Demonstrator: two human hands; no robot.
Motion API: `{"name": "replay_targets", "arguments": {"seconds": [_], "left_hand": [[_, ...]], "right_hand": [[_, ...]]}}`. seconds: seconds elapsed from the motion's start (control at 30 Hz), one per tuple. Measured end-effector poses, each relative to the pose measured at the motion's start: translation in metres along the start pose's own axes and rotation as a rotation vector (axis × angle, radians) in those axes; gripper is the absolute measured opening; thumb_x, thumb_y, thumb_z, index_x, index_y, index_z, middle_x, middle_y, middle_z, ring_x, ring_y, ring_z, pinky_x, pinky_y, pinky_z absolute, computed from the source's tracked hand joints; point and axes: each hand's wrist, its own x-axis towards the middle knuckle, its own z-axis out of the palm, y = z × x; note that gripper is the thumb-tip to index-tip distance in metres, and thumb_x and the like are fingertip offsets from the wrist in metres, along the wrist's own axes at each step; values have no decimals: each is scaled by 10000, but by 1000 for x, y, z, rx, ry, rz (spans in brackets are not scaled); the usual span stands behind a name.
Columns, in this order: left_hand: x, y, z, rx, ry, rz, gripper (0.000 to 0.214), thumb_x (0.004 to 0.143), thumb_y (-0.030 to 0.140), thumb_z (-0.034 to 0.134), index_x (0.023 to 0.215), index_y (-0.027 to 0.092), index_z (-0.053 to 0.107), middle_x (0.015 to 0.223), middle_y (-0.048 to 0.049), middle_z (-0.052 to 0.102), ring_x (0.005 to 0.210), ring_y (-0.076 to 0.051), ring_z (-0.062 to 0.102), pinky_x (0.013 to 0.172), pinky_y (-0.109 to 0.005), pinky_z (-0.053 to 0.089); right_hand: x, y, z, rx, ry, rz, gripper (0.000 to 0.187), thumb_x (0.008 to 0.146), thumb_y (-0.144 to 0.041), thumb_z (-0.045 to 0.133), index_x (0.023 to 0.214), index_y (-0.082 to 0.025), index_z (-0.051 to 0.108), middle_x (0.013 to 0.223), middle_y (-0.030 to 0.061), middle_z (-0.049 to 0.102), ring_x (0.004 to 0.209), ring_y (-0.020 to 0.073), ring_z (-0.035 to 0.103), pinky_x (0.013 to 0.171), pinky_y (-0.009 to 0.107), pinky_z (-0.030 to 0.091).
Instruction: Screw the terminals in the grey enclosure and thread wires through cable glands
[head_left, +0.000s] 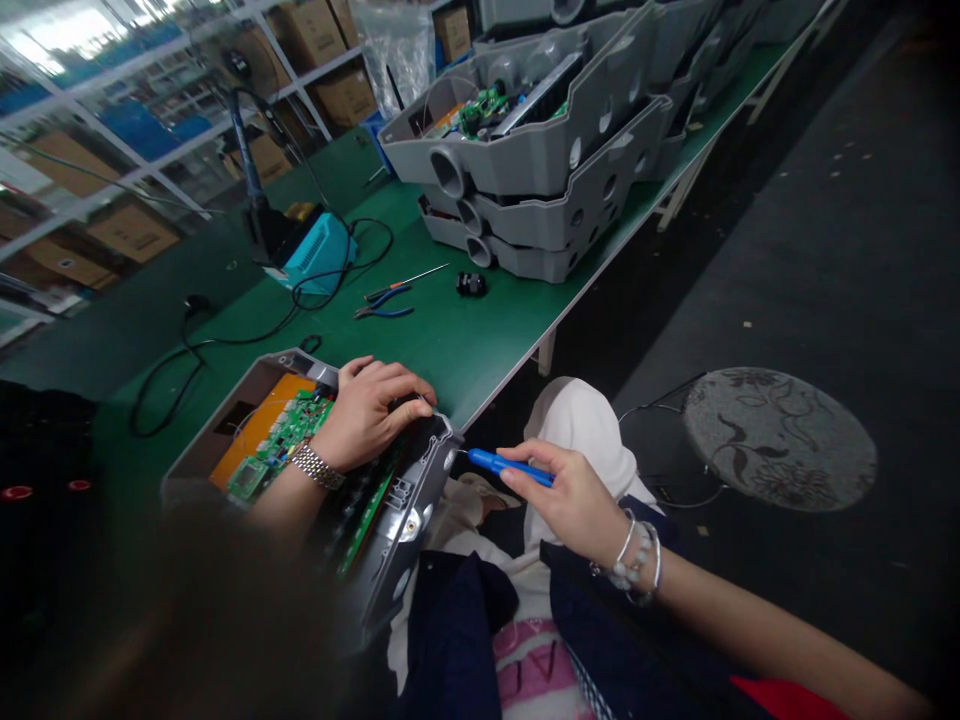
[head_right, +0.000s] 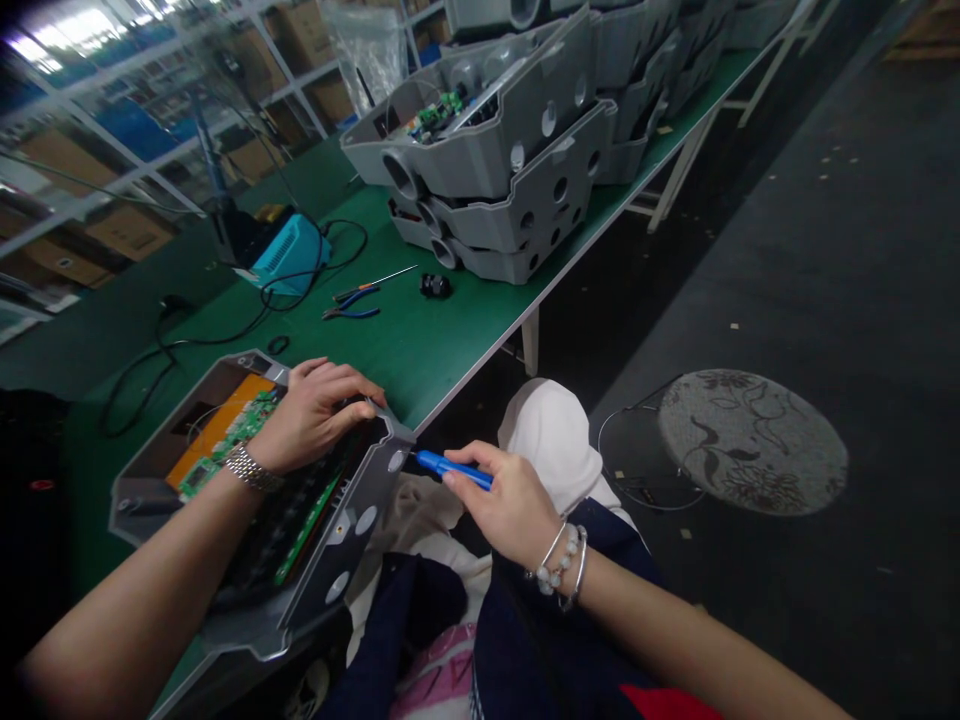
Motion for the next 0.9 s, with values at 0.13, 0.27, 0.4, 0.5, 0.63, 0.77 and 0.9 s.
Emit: {"name": "replay_targets", "arguments": {"seconds": [0.13,0.27,0.4,0.5,0.63,0.77,0.9], "left_hand": [[0,1,0,-9,8,-12,426,960,679,494,977,325,731,995,13,724,1016,-202,623,1152,-486,149],[0,1,0,-11,4,-15,434,959,683,492,970,324,736,1005,10,724,1005,-201,620,1153,-490,148],[0,1,0,-11,-5,-15,432,955,683,500,974,324,739,1028,7,726,1005,-205,614,1157,-492,144],[-1,0,0,-14,1,-7,444,949,695,496,978,324,739,1035,7,727,998,-204,612,1155,-488,151],[-1,0,1,-9,12,-5,425,956,682,495,977,329,730,1030,21,725,1006,-196,617,1156,-478,146],[0,0,3,-5,13,-11,445,961,685,481,966,316,730,1025,12,732,1016,-201,618,1155,-474,146],[0,0,2,9,6,-1,483,953,709,463,971,311,736,1019,0,735,1010,-205,617,1158,-475,150]], "right_hand": [[-13,-5,12,39,-75,36,246,918,-361,676,1091,-189,708,1079,62,746,878,160,689,741,264,519],[-16,-27,10,156,-159,123,300,886,-358,704,1101,-149,695,829,37,715,613,94,557,543,209,401],[-3,-30,-2,137,-114,78,349,901,-400,692,1151,-158,712,795,39,700,580,93,520,507,216,345],[4,-17,-7,38,-28,-19,325,930,-419,666,1162,-197,720,933,58,745,731,140,636,606,245,440],[-3,1,1,-127,19,-52,257,959,-409,628,1134,-243,717,1118,44,750,943,182,700,781,293,519],[-15,-8,12,-30,-73,22,191,922,-345,664,1064,-219,685,1130,34,752,933,164,717,788,273,537],[-11,-29,6,78,-156,62,258,845,-319,738,1054,-171,703,929,50,764,739,153,690,626,248,502]]}}
